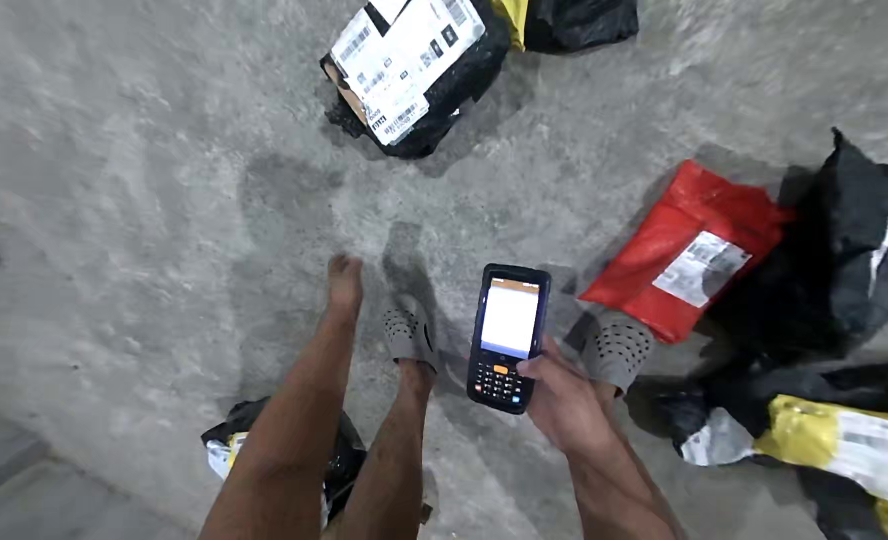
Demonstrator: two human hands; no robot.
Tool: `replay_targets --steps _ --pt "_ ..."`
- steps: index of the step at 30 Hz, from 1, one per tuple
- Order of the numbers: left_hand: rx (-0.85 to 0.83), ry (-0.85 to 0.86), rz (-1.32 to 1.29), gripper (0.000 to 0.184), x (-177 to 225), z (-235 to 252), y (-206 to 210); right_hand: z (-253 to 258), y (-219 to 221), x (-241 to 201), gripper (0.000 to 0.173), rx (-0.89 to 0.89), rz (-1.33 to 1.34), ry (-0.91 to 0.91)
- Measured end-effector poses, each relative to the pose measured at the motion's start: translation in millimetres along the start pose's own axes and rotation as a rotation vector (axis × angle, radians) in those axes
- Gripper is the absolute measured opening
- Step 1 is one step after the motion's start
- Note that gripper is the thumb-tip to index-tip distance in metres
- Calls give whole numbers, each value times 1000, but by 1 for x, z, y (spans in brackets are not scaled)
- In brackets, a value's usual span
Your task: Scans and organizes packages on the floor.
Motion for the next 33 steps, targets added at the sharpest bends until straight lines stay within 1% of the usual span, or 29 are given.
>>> replay_targets --steps 2,4,5,6,7,9,10,11,12,13,14,16,17,18,19,20,21,22,23,24,25,26,27,28,29,30,31,32,33 --pt "-92 57 -62 66 70 41 57 -3 -10 -2 72 10 14 -34" --pt "-164 58 -76 75 127 68 93 -5 -19 -4 73 21 25 -60" --pt "-137 37 -62 75 148 78 103 -6 -23 -6 71 13 50 -73" --pt "-77 19 -43 70 163 85 109 -7 -25 -7 70 8 72 -85" --pt "-21 9 -21 65 172 88 111 -8 -28 -8 68 9 89 -86" --pt "43 36 -46 52 171 87 110 -11 -31 -8 64 23 131 -76" --pt "47 63 -102 45 167 81 111 -11 -33 -10 63 19 149 -81" --pt "26 101 -181 37 164 71 118 -10 -34 -13 69 7 164 -99" --pt "-19 139 -258 31 161 58 130 -8 -36 -17 79 3 177 -116" --pt "-66 156 -330 28 155 41 146 -8 -38 -21 84 9 189 -124" --pt "-109 156 -393 28 146 19 167 -8 -40 -25 84 11 208 -129" --pt "-140 79 -495 30 131 -31 217 -8 -44 -33 74 -8 289 -139" --pt "-208 34 -531 33 121 -54 244 -8 -44 -37 70 -22 334 -143" --pt "-320 -1 -539 35 110 -76 271 -9 -45 -41 66 -40 375 -146" --pt "-488 -8 -520 35 102 -96 295 -9 -45 -46 64 -61 414 -147" --pt "-700 -2 -483 38 99 -115 314 -10 -45 -50 62 -81 452 -140" --pt "-875 15 -417 47 100 -132 325 -13 -46 -51 62 -100 502 -122" --pt "-916 33 -327 52 104 -149 326 -15 -47 -51 62 -113 555 -95" --pt "-864 92 -272 52 112 -159 316 -16 -48 -48 63 -120 603 -69" --pt "-773 226 -199 50 123 -161 297 -16 -48 -45 62 -121 648 -51" --pt "-639 395 -85 47 132 -154 272 -17 -46 -40 62 -113 680 -35" --pt "-446 557 90 44 143 -140 245 -18 -43 -35 61 -87 701 -12" --pt "-251 670 272 44 153 -121 217 -18 -39 -30 61 -45 706 14" --pt "-93 717 400 49 160 -97 192 -18 -35 -23 61 8 711 40" --pt "-6 696 508 58 164 -74 174 -18 -33 -16 62 62 731 62" --pt "10 628 595 69 164 -52 165 -19 -31 -10 62 106 771 84" --pt "-10 558 649 75 159 -31 161 -20 -29 -4 63 142 821 107" --pt "-46 500 664 74 153 -15 162 -20 -26 0 65 158 876 121" --pt "-87 457 651 68 148 -7 165 -19 -23 2 66 164 925 128"
Point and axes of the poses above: each hand's wrist, its own z-axis towards the middle knuckle, its own y-axis out of the palm, x = y × z, the point moved 7 cm from there along z, towards the middle knuckle, and after that the axes turned 4 degrees about -y, right-handed, at the moved point
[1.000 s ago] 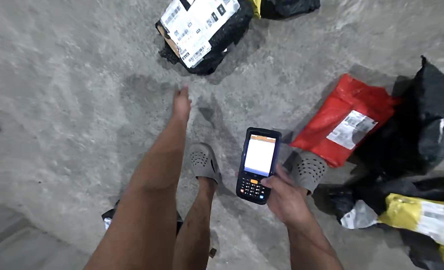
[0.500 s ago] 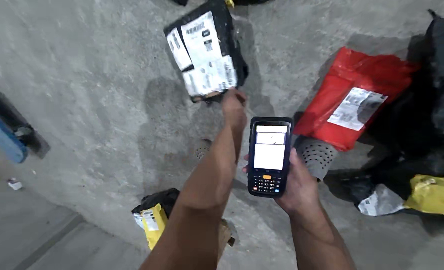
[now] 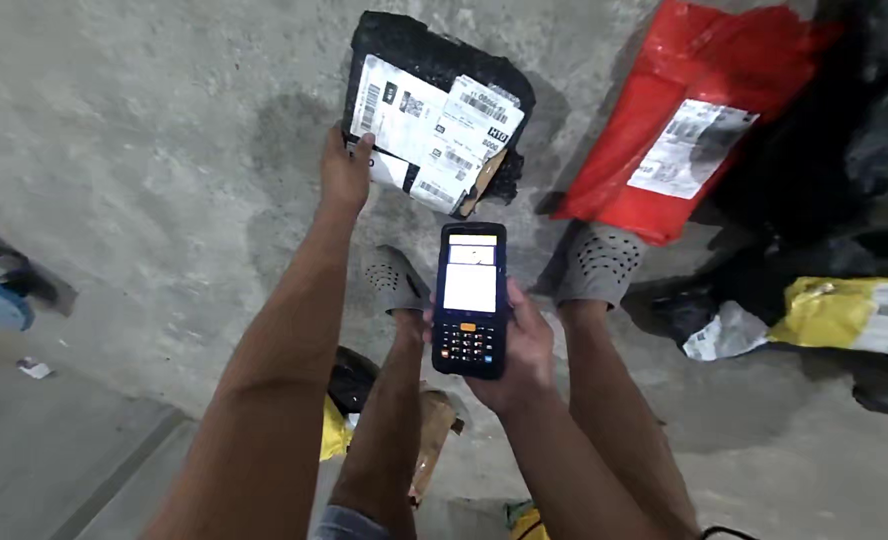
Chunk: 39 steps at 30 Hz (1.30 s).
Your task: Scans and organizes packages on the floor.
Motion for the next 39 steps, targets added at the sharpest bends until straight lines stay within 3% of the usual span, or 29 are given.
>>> replay_targets --steps 5,11,13,16,20,27,39 --pt "-127 -77 96 49 -6 -15 9 -3 13 10 66 -90 122 -8" --pt "-204 -129 -38 51 -42 -48 40 -4 11 17 68 -96 54 -10" --pt "-159 -164 -163 50 -49 -52 46 -3 7 16 66 -128 36 1" --pt "43 -216 -329 45 -48 -43 48 0 0 11 64 -124 24 51" --pt "321 -291 -175 60 -26 -30 50 6 -4 -11 64 -164 -96 43" --pt "314 -340 -57 58 -23 -31 50 4 14 -38 61 -349 -191 38" --pt "333 -325 -57 55 -26 -30 51 8 18 -38 59 -315 -215 40"
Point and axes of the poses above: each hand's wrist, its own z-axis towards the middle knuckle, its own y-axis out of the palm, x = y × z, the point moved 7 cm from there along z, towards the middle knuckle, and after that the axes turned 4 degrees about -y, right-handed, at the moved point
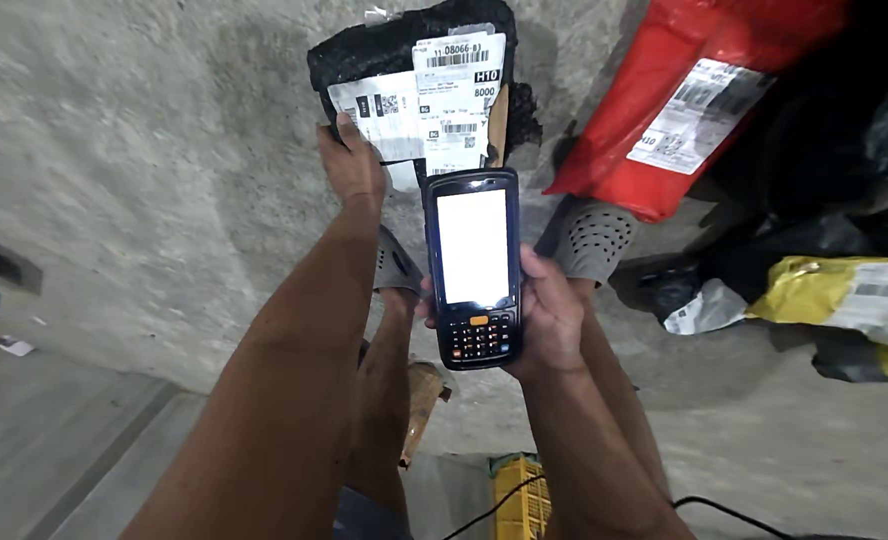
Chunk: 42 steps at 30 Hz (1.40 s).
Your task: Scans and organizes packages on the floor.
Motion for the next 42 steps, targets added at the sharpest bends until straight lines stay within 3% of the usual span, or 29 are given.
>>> replay_targets --steps 6,13,17,19,21,24,27,30,35,42 --pt "-10 -12 -5 54 0 0 0 2 1 -3 60 -4 -9 -6" --pt "-94 65 -52 57 -6 2 0 5 -5 -17 62 141 -389 -64" --pt "-189 81 -297 65 -14 -30 -47 6 -6 -16 52 243 -504 -34" --pt "-321 73 -492 54 -5 -80 -84 6 -5 -16 50 238 -523 -32" --pt "-499 89 -645 41 4 -138 -112 5 -6 -14 59 221 -533 -22" --pt "-800 83 -782 63 6 -200 -121 4 -7 -12 53 215 -629 -34" --pt "-969 92 -861 75 3 -217 -114 3 -8 -4 47 210 -691 -20" --pt "-991 72 -832 67 -4 -213 -106 5 -10 2 42 177 -711 -14" --pt "-927 35 -817 70 -14 -213 -110 6 -14 22 40 168 -724 13" --pt "-918 -2 -877 66 -29 -207 -115 9 -10 39 50 90 -736 23"
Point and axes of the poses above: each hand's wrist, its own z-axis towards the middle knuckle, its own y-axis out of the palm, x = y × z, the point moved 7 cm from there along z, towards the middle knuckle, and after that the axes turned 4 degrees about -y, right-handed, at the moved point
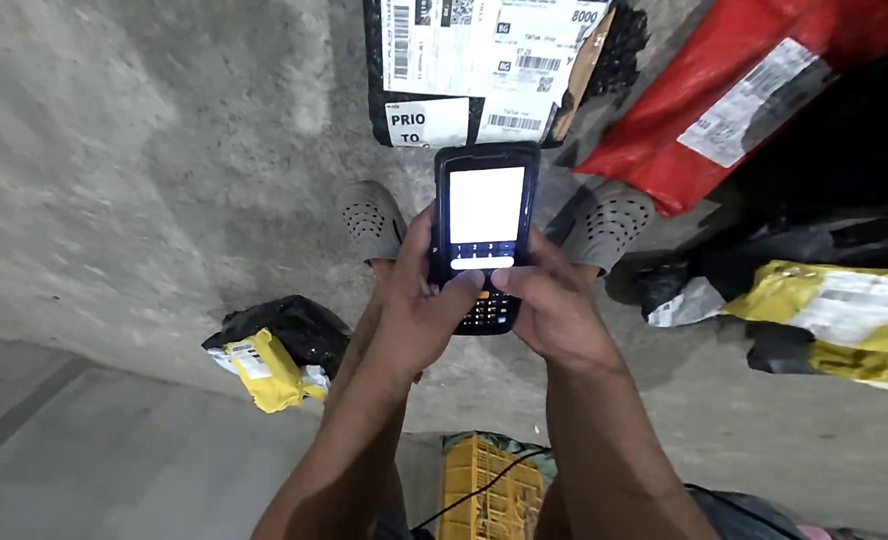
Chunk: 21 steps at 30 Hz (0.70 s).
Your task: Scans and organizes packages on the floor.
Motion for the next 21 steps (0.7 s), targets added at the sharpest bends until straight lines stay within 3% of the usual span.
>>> replay_targets --steps 9,14,21 --pt "97 18 29 53 1 -2 -2 -2 -1 3 48 46 -33 15" --pt "24 87 12 56 1 -2 -2 -2 -2 1 42 77 -38 3" --pt "45 113 72 54 -1 -2 0 -1 -8 -1 26 174 -27 -58"
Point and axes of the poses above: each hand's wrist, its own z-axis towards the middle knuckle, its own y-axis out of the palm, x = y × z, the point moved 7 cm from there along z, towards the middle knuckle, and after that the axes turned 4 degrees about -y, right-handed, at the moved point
